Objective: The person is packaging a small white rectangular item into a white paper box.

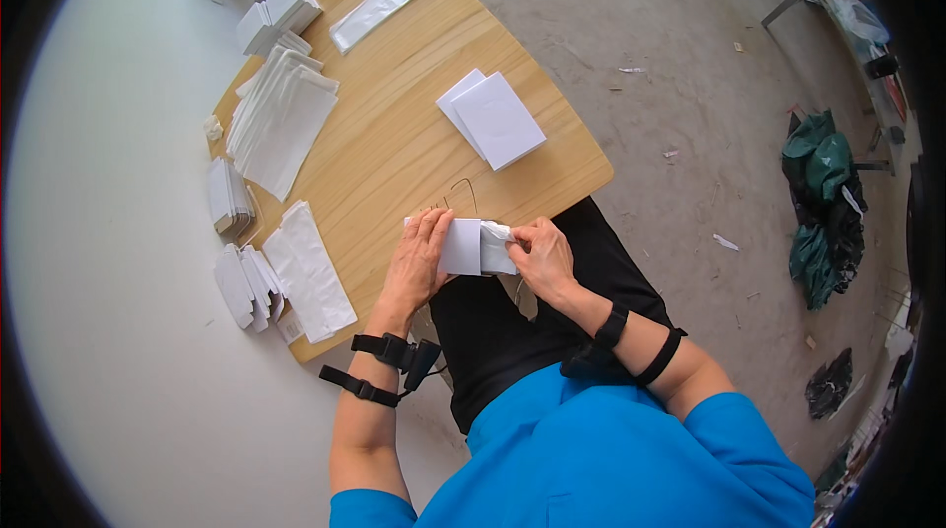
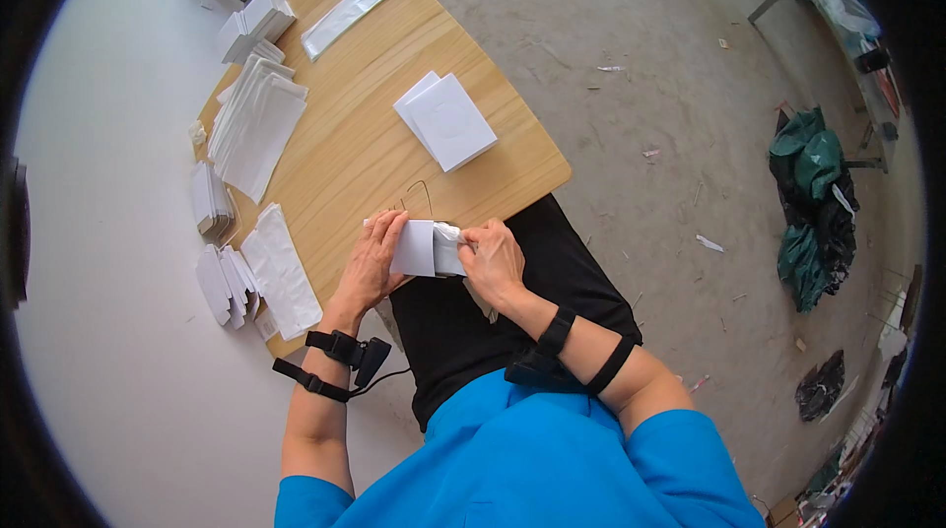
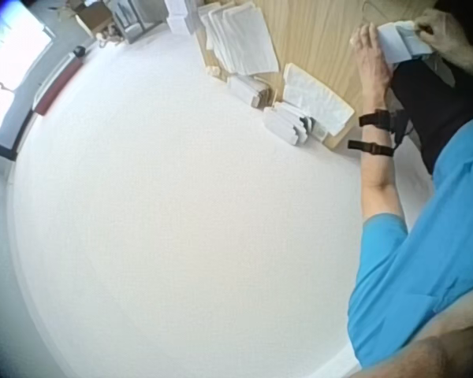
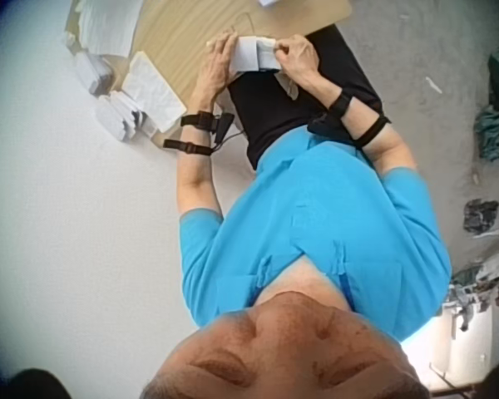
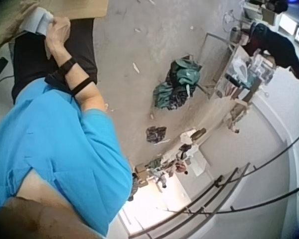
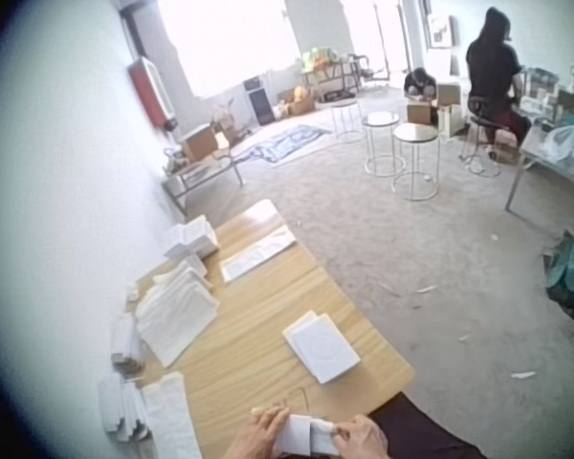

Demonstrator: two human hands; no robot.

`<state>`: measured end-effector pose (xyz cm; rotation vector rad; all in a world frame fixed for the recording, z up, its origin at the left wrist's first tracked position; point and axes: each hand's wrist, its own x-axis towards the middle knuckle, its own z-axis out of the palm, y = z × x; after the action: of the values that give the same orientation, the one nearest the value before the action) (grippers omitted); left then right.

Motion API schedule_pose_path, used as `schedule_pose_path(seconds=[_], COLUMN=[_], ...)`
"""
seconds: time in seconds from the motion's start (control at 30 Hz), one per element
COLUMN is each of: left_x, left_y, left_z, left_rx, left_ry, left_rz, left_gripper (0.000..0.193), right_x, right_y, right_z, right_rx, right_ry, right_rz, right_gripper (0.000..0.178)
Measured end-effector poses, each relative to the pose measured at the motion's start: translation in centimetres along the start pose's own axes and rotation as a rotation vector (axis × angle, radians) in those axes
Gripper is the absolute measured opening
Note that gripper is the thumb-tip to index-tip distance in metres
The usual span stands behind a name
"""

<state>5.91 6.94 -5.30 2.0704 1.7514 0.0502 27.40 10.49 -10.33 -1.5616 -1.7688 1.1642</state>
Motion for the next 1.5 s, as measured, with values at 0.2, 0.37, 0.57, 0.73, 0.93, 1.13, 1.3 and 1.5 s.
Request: schedule_pose_path(seconds=[0.2,0.37,0.57,0.73,0.93,1.13,1.3,1.5], left_x=[0.1,-0.1,-0.3,0.3,0.8,0.8,-1.3,-9.6], left_y=[-0.3,0.3,2.2,3.8,5.6,8.3,11.0,12.7], left_z=[0.1,-0.4,0.1,-1.4,-3.2,-0.1,1.3,2.0], left_rx=[-0.001,0.062,-0.014,0.03,0.031,-0.07,-0.044,-0.226], left_ry=[0.01,0.106,0.418,0.499,0.506,0.865,1.017,0.722], left_rz=[0.008,0.026,0.027,0.07,0.065,-0.053,-0.256,-0.153], left_gripper=[0.088,0.088,0.092,0.091,0.092,0.092,0.077,0.074], right_x=[0.1,0.0,0.6,1.8,2.5,-0.8,-3.3,-6.2], right_y=[0.3,-1.6,-6.6,-7.9,-8.1,-12.1,-11.6,-10.4], right_z=[-0.3,-2.4,-7.0,-9.0,-10.0,-11.1,-11.5,-13.1], right_rx=[0.283,0.293,0.315,0.31,0.325,-0.347,-0.408,-0.167], right_ry=[-0.082,-0.065,-0.046,-0.104,-0.085,0.113,0.165,-0.229], right_rz=[0.195,0.068,-0.08,-0.108,-0.118,-0.836,-1.108,-0.891], right_gripper=[0.019,0.016,0.01,0.01,0.008,0.017,0.026,0.018])
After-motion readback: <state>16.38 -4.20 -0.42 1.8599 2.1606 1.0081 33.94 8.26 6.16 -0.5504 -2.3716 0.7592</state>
